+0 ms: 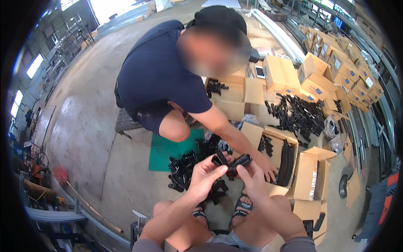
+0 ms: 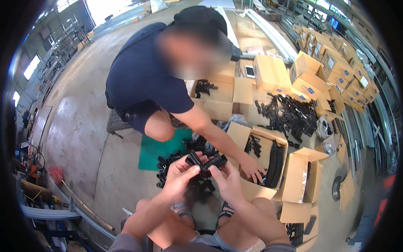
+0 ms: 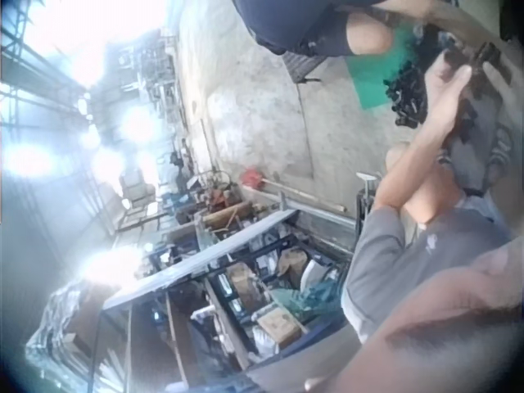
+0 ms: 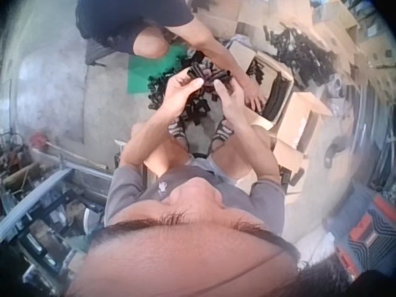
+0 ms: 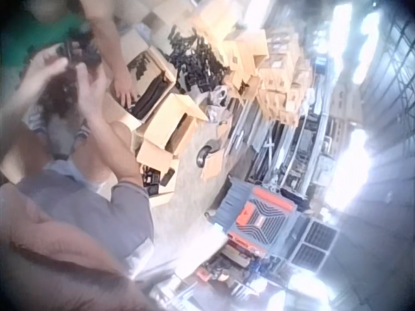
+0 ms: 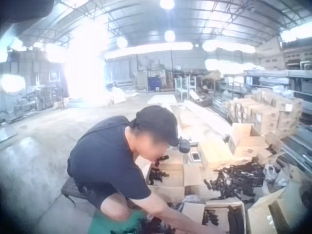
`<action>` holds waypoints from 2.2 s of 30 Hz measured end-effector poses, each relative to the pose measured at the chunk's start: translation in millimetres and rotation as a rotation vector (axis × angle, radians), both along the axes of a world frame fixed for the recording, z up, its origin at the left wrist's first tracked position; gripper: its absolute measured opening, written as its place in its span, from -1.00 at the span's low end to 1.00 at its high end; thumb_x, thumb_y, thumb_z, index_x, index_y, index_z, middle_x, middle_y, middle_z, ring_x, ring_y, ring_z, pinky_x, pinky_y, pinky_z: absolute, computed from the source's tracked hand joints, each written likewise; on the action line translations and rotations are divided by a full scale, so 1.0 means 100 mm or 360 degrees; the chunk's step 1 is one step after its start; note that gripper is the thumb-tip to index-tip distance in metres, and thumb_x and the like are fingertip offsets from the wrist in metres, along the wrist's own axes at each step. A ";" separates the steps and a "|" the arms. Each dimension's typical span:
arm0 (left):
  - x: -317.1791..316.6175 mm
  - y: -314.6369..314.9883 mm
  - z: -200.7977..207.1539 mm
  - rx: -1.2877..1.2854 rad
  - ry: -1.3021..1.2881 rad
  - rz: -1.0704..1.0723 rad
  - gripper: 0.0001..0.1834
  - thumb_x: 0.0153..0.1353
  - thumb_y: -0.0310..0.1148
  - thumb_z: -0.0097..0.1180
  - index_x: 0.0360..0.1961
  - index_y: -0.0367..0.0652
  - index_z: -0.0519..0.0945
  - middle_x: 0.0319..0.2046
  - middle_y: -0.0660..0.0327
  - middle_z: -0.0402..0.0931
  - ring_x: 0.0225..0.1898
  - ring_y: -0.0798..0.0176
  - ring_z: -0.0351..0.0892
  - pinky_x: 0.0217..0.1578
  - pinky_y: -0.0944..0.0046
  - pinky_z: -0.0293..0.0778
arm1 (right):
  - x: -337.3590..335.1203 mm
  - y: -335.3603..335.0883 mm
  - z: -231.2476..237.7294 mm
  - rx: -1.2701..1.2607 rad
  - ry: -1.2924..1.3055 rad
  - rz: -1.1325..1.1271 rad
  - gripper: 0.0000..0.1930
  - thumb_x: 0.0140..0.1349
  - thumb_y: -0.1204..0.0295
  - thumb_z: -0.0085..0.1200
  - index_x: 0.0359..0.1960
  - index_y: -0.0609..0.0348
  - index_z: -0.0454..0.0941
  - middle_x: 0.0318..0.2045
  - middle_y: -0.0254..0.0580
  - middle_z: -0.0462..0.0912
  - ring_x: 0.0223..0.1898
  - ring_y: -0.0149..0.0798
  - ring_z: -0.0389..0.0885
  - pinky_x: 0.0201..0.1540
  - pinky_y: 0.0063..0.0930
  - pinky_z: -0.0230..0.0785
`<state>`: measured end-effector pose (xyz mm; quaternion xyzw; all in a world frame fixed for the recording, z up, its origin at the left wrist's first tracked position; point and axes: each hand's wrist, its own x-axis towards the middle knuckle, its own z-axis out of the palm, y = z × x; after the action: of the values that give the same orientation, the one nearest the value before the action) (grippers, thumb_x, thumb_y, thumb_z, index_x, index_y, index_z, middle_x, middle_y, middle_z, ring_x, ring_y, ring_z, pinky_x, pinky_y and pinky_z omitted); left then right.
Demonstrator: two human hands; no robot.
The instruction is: The person sorts black plastic components by hand, picking them up from a central pile on a mat and placing them into various cardboard boxes.
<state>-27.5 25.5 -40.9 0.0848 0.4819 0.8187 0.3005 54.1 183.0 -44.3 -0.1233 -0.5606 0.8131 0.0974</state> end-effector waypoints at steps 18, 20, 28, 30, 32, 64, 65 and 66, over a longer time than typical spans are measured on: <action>-0.01 -0.05 0.10 0.0043 0.0134 -0.0021 -0.38 0.24 -0.56 0.32 0.33 -0.27 0.43 0.12 0.12 0.61 0.14 0.34 0.57 0.14 0.30 0.51 | 0.03 0.16 0.07 -0.0003 0.0098 0.0026 -0.65 0.29 0.55 0.24 0.08 0.39 0.52 0.02 -0.18 0.61 0.03 -0.40 0.58 0.14 -0.46 0.43; 0.03 -0.03 0.09 0.0180 0.0136 0.0109 -0.38 0.24 -0.62 0.29 0.33 -0.26 0.43 0.13 0.08 0.59 0.18 0.31 0.55 0.15 0.29 0.51 | 0.04 0.16 0.09 0.0006 0.0093 0.0038 -0.65 0.29 0.55 0.24 0.08 0.40 0.51 0.01 -0.18 0.61 0.03 -0.40 0.58 0.13 -0.47 0.43; 0.05 -0.13 0.15 -0.0002 0.0429 0.0135 -0.44 0.24 -0.68 0.26 0.28 -0.27 0.49 0.05 0.04 0.64 0.01 0.39 0.60 0.01 0.35 0.57 | 0.06 0.15 0.04 0.0040 0.0062 0.0166 -0.61 0.28 0.55 0.27 0.11 0.37 0.52 0.01 -0.18 0.61 0.02 -0.41 0.59 0.12 -0.49 0.45; 0.03 -0.22 0.18 -0.0075 0.0426 0.0061 -0.45 0.24 -0.68 0.26 0.27 -0.25 0.50 0.04 0.08 0.65 -0.09 0.47 0.60 -0.08 0.42 0.56 | 0.09 0.13 0.05 0.0053 0.0037 0.0217 -0.60 0.28 0.54 0.27 0.13 0.37 0.51 0.00 -0.18 0.62 0.01 -0.42 0.59 0.11 -0.50 0.46; 0.04 -0.30 0.16 -0.0209 0.0505 0.0062 -0.45 0.20 -0.67 0.31 0.24 -0.23 0.54 -0.01 0.17 0.69 -0.26 0.61 0.52 -0.27 0.54 0.46 | 0.12 0.10 0.04 0.0013 -0.0005 0.0283 -0.60 0.28 0.54 0.27 0.13 0.38 0.51 0.00 -0.18 0.62 0.01 -0.42 0.59 0.10 -0.50 0.46; -0.35 -0.90 0.09 -0.1373 0.0972 -0.0105 -0.66 0.13 -0.49 0.25 -0.03 -0.12 0.57 -0.29 0.02 0.68 -0.34 -0.08 0.68 -0.38 0.07 0.59 | -2.15 0.70 -2.98 0.3569 -0.0573 0.0054 -0.80 0.30 0.41 0.00 -0.15 0.22 0.60 -0.29 -0.20 0.62 -0.21 -0.18 0.68 -0.16 -0.36 0.55; -0.37 -0.90 0.08 -0.1393 0.0969 -0.0089 -0.66 0.13 -0.49 0.25 -0.03 -0.13 0.57 -0.29 0.03 0.69 -0.34 -0.08 0.69 -0.38 0.07 0.59 | -2.20 0.70 -2.87 0.3575 -0.0661 0.0234 -0.82 0.28 0.42 0.03 -0.19 0.20 0.63 -0.30 -0.20 0.65 -0.23 -0.19 0.71 -0.19 -0.37 0.57; -0.38 -0.89 0.03 -0.1407 0.0961 -0.0076 -0.66 0.13 -0.50 0.24 -0.03 -0.13 0.57 -0.28 0.04 0.69 -0.34 -0.07 0.69 -0.38 0.07 0.60 | -2.25 0.69 -2.69 0.3579 -0.0754 0.0421 -0.83 0.27 0.43 0.06 -0.22 0.18 0.67 -0.31 -0.20 0.68 -0.25 -0.20 0.74 -0.22 -0.39 0.59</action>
<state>-65.9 -63.3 -37.8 0.1929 0.8438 0.4696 0.1741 -170.7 252.1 -313.7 -0.0568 -0.9803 -0.1845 -0.0412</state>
